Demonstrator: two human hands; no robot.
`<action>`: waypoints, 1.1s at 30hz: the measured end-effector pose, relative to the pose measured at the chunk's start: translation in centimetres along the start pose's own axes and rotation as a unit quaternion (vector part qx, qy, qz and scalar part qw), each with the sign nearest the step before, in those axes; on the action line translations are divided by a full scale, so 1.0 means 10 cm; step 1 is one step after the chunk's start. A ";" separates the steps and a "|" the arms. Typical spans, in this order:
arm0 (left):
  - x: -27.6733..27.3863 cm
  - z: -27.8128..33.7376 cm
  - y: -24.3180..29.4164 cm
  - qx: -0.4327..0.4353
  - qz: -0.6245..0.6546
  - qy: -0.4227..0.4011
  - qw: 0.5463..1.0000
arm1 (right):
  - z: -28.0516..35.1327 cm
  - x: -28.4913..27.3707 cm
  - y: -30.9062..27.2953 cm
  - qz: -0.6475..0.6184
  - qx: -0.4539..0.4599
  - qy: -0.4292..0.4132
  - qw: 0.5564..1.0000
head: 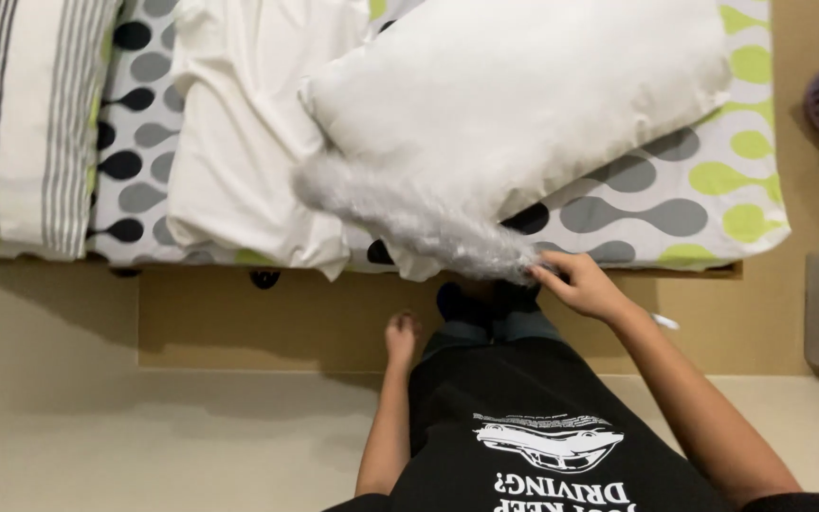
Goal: Put a pillowcase on a pillow and then dust the pillow and surrounding bed items using a handheld duster.
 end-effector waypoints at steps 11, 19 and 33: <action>0.16 -0.59 1.83 -0.046 0.168 -0.017 0.985 | 0.00 0.30 -0.82 -0.271 0.016 0.216 0.938; 0.37 0.29 3.33 0.045 0.253 -0.005 0.966 | 0.16 0.80 -0.76 -0.201 -0.034 0.137 0.969; -0.11 0.03 2.46 0.010 0.430 -0.046 0.901 | 0.33 0.88 1.96 -0.140 0.392 0.493 0.764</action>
Point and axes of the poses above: each hand's wrist, its own z-axis away from the middle knuckle, its own x-axis out of the palm, y = z × x, the point moved 2 cm from there along -z, towards the middle knuckle, and after that the axes turned 14 degrees about z, right-handed, at the moved point
